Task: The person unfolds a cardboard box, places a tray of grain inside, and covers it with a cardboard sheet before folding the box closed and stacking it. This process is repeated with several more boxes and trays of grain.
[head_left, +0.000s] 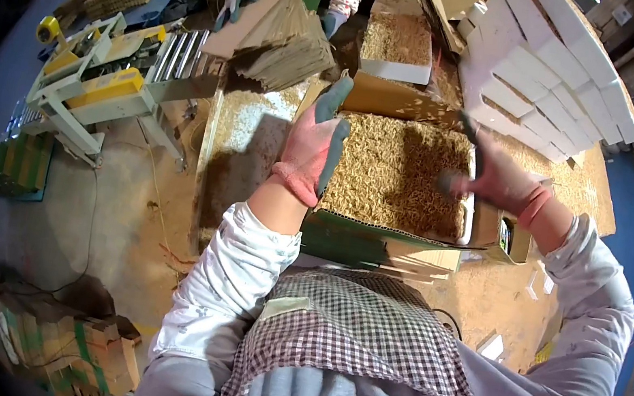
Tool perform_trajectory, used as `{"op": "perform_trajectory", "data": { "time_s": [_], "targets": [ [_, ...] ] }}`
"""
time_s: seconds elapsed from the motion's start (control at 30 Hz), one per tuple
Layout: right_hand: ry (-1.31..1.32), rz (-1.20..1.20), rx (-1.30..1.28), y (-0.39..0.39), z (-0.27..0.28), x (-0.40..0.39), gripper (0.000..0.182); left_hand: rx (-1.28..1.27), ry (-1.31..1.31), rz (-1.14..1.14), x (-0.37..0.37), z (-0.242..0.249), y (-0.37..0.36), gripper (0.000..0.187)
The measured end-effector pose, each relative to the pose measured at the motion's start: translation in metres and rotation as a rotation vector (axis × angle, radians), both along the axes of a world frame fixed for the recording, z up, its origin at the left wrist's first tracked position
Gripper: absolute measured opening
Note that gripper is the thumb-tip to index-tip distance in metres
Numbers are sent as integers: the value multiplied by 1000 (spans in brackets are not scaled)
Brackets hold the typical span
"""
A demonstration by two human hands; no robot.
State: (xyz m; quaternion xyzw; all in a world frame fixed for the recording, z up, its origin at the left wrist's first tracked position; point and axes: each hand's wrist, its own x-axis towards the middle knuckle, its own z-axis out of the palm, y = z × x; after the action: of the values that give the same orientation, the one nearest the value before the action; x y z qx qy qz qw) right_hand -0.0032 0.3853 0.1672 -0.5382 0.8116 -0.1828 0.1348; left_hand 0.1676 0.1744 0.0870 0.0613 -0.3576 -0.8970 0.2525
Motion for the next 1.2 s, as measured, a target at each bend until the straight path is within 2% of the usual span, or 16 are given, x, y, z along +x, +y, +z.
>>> {"op": "perform_trajectory", "data": {
  "time_s": [0.07, 0.1, 0.27, 0.33, 0.47, 0.53, 0.6, 0.63, 0.73, 0.77, 0.87, 1.0, 1.07, 1.13, 1.17, 1.2],
  "targets": [
    [463, 14, 482, 8, -10, 25, 125, -51, -2, -6, 0, 2, 1, 53],
    [423, 35, 469, 8, -19, 24, 132, -90, -46, -30, 2, 2, -1, 53],
    [414, -48, 322, -19, -39, 27, 130, -126, -38, 28, 6, 0, 1, 56],
    [370, 263, 161, -29, -37, 32, 126, -66, -41, -13, 1, -1, 2, 55],
    [434, 263, 27, -58, -52, 44, 106, -73, -55, -23, 2, 2, 1, 52],
    [459, 285, 167, -77, -46, 57, 93, -96, -64, -39, 1, -1, 1, 52],
    [439, 344, 247, -95, -47, 69, 86, -360, -71, 90, -5, -11, 2, 52],
    [458, 357, 286, -102, -50, 76, 84, -213, -75, 21, -2, -4, 4, 51],
    [508, 277, 418, -112, -46, 88, 73, -93, -45, 92, -5, -5, 9, 48],
    [503, 264, 411, -112, -46, 91, 73, -118, -151, 32, 1, 1, 7, 47],
    [475, 265, 427, -109, -47, 90, 65, -40, -78, -19, -1, -5, 4, 47],
    [378, 279, 219, -93, -44, 69, 55, -83, 38, -70, 1, -9, -4, 50],
    [277, 255, -205, -77, -29, 34, 60, -150, 3, -21, 0, -3, -1, 50],
    [363, 166, -531, -43, -1, -6, 56, -203, -48, 67, 4, -5, -1, 49],
    [145, -47, -491, -24, 26, -9, 52, -177, -51, 6, 6, -8, -3, 49],
    [298, -134, -617, -4, 34, -32, 50, -157, -53, -58, 5, -8, -4, 49]
  ]
}}
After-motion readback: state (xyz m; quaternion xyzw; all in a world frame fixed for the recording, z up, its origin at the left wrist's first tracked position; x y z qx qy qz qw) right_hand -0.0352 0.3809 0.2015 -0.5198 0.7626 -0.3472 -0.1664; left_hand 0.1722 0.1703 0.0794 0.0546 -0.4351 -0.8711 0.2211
